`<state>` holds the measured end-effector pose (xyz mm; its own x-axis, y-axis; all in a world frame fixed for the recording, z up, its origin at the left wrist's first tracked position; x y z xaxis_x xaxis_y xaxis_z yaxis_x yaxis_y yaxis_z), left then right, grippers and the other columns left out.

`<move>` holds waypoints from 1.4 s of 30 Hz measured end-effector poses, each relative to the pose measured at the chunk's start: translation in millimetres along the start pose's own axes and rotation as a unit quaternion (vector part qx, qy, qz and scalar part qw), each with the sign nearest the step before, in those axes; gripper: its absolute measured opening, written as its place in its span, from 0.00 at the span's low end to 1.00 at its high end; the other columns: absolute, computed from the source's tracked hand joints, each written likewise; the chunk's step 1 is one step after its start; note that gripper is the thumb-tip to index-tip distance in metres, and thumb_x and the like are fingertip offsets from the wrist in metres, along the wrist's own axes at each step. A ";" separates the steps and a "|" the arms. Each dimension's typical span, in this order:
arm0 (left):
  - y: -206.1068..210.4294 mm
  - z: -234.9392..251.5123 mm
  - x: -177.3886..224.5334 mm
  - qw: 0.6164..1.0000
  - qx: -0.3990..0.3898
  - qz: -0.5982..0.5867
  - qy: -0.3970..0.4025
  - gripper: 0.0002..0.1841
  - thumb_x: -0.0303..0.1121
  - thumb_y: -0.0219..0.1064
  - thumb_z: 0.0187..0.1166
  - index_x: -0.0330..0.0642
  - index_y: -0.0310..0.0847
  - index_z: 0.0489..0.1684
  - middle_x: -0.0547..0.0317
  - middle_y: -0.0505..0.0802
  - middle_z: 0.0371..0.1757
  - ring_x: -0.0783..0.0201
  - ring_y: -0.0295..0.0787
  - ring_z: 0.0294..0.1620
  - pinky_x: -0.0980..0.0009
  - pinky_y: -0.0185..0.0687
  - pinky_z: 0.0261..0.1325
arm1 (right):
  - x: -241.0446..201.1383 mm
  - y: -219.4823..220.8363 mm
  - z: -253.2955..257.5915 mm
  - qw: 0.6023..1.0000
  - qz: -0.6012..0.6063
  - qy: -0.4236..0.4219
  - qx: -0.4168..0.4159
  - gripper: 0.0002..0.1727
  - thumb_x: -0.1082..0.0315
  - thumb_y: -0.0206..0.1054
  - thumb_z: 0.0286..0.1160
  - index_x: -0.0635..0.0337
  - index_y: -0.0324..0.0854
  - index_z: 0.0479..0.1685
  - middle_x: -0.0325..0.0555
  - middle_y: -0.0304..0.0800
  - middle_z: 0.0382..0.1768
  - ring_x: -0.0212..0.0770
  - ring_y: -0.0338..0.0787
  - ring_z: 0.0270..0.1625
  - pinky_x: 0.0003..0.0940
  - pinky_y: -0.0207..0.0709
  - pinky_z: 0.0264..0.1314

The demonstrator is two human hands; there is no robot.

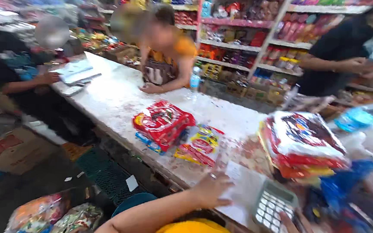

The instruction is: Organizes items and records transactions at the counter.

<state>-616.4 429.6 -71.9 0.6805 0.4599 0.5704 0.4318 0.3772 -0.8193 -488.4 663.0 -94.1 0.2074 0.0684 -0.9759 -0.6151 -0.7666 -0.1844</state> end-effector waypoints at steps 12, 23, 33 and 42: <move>12.3 -3.1 -49.4 0.989 0.139 0.054 -0.018 0.32 0.56 0.51 0.88 0.40 0.80 0.75 0.39 0.83 0.76 0.36 0.78 0.78 0.36 0.69 0.78 | -2.0 -34.9 22.5 0.947 -0.282 -0.139 0.066 0.39 0.59 0.75 0.71 0.74 0.69 0.80 0.73 0.79 0.73 0.65 0.84 0.72 0.59 0.77 0.73; 22.4 -2.9 -39.1 0.987 0.098 0.120 0.050 0.38 0.68 0.51 0.81 0.48 0.82 0.74 0.46 0.84 0.77 0.39 0.76 0.81 0.33 0.66 0.78 | 3.2 -8.4 -6.9 0.883 -0.423 -0.191 0.067 0.47 0.46 0.77 0.57 0.66 0.75 0.79 0.68 0.75 0.80 0.84 0.66 0.82 0.80 0.66 0.72; 58.9 -3.9 13.8 0.974 0.010 0.117 0.192 0.35 0.53 0.76 0.70 0.50 0.78 0.78 0.48 0.79 0.83 0.41 0.70 0.86 0.35 0.63 0.83 | 9.0 -25.2 -13.4 0.887 -0.393 -0.225 0.091 0.51 0.35 0.73 0.61 0.70 0.75 0.77 0.66 0.78 0.78 0.81 0.69 0.81 0.76 0.67 0.73; 32.7 -1.5 13.6 0.977 0.008 0.112 0.181 0.18 0.34 0.64 0.83 0.42 0.86 0.68 0.46 0.89 0.71 0.41 0.85 0.73 0.45 0.83 0.69 | -10.3 -27.8 -0.4 0.903 -0.352 -0.236 0.073 0.28 0.56 0.62 0.81 0.69 0.81 0.71 0.61 0.89 0.67 0.74 0.78 0.77 0.69 0.67 0.79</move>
<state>-592.1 446.9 -91.0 0.9228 0.2192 0.3170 0.2408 0.3141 -0.9183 -473.2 683.3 -78.8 0.2604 0.7973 -0.5445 -0.5585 -0.3357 -0.7586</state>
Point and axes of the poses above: each hand's wrist, its own z-axis towards the middle knuckle, its own y-axis out of the palm, x = y × z, the point moved 9 cm from there along z, towards the middle knuckle
